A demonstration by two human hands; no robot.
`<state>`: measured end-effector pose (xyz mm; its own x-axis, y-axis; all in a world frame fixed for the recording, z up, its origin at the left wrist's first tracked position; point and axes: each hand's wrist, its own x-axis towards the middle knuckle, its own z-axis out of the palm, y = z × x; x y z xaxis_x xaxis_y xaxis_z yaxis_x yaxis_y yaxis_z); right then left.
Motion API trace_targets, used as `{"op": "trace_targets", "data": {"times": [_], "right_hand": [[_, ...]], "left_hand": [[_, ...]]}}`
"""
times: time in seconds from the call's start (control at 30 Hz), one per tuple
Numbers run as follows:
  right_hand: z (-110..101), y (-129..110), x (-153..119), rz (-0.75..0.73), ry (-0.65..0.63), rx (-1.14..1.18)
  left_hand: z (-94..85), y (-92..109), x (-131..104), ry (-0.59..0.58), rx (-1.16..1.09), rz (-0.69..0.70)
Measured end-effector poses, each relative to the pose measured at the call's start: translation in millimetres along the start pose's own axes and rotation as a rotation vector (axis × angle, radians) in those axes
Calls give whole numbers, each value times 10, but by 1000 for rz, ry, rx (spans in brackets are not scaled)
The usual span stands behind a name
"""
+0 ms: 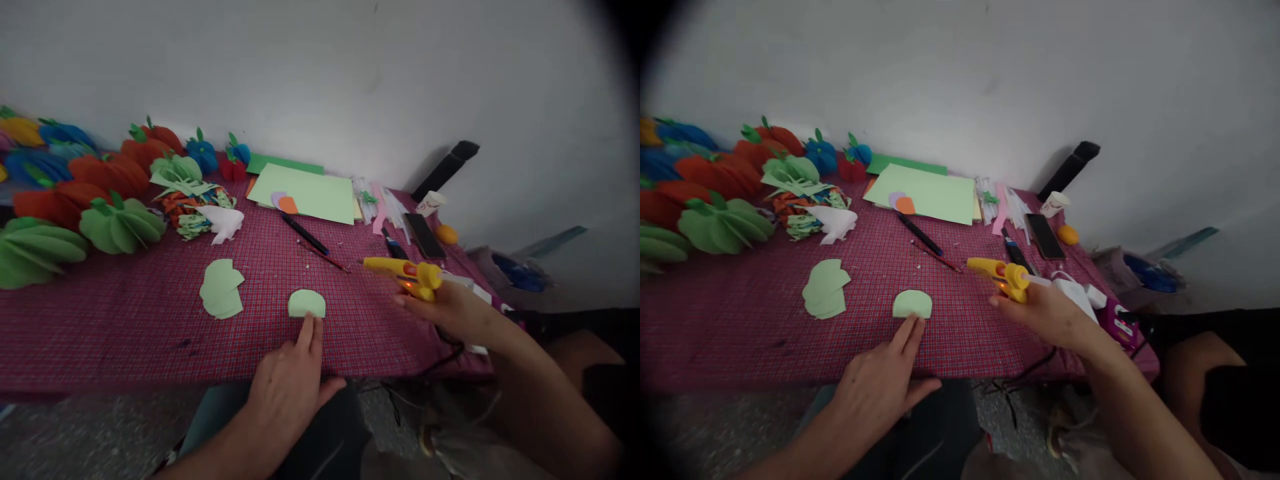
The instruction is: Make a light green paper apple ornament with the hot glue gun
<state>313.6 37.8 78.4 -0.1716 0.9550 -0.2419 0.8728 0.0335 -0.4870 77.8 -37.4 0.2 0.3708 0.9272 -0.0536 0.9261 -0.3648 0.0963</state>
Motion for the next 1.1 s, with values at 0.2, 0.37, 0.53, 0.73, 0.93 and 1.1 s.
{"op": "trace_targets", "data": {"times": [0.2, 0.37, 0.53, 0.73, 0.93, 1.1], "right_hand": [[221, 321, 465, 28, 358, -460], [313, 533, 899, 46, 352, -485], [338, 579, 1072, -13, 335, -469], [369, 239, 844, -159, 492, -375], [835, -742, 510, -304, 140, 425], [1085, -1229, 543, -142, -230, 696]], "left_hand": [[-297, -502, -122, 185, -54, -22], [-472, -1357, -20, 269, 85, -172], [-357, -1631, 75, 156, 101, -166], [-245, -1610, 112, 161, 189, -103], [-221, -1678, 118, 184, 292, -39], [-335, -1615, 14, 323, 254, -15]]}}
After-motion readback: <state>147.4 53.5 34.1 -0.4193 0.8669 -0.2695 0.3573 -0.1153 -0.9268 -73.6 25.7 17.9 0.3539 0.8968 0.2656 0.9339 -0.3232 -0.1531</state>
